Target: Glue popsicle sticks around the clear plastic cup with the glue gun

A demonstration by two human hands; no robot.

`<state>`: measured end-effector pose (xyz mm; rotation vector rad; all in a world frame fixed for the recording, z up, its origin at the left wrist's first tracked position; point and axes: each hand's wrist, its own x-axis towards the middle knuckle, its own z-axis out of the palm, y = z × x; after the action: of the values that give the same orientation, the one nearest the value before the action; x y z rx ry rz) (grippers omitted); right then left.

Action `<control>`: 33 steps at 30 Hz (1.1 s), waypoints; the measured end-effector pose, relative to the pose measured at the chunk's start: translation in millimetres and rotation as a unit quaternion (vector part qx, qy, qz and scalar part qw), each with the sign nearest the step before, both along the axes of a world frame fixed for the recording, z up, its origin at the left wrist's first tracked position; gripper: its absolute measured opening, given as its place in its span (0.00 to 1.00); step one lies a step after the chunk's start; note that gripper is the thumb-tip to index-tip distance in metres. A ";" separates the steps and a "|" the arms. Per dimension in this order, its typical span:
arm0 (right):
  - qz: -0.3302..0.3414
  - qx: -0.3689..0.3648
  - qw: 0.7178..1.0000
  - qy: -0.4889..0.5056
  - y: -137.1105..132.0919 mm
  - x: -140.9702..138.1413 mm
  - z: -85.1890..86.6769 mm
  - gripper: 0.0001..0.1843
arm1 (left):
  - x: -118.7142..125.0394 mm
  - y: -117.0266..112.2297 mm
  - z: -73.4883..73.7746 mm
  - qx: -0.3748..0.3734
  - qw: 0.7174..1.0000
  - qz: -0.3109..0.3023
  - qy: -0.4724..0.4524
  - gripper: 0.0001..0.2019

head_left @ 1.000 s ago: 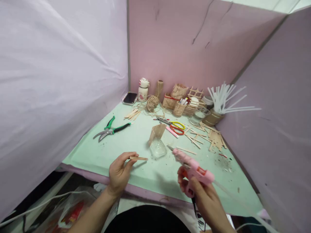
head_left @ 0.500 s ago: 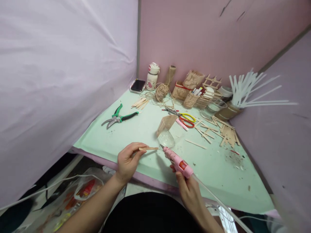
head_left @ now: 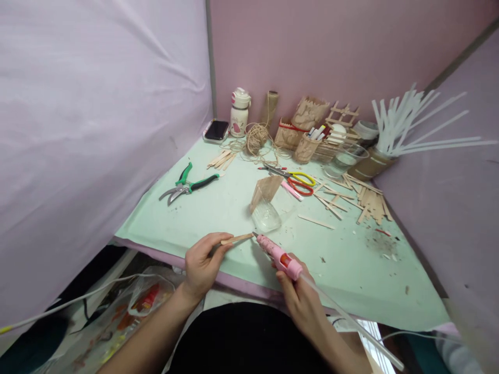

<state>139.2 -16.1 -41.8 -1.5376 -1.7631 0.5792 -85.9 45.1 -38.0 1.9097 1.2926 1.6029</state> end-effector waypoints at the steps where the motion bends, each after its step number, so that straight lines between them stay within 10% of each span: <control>1: -0.003 -0.013 1.000 0.003 -0.3 0.8 -0.9 0.16 | 0.3 0.1 -0.2 0.004 1.000 0.000 -0.001 0.05; 33: -0.025 -0.067 0.997 -0.014 12.6 -10.1 19.0 0.23 | 2.0 -1.8 -2.3 0.002 0.999 0.048 -0.008 0.04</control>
<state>129.1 -3.5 -22.7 -1.6851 -1.7311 0.6651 -83.9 43.3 -40.4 1.8598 1.3958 1.6647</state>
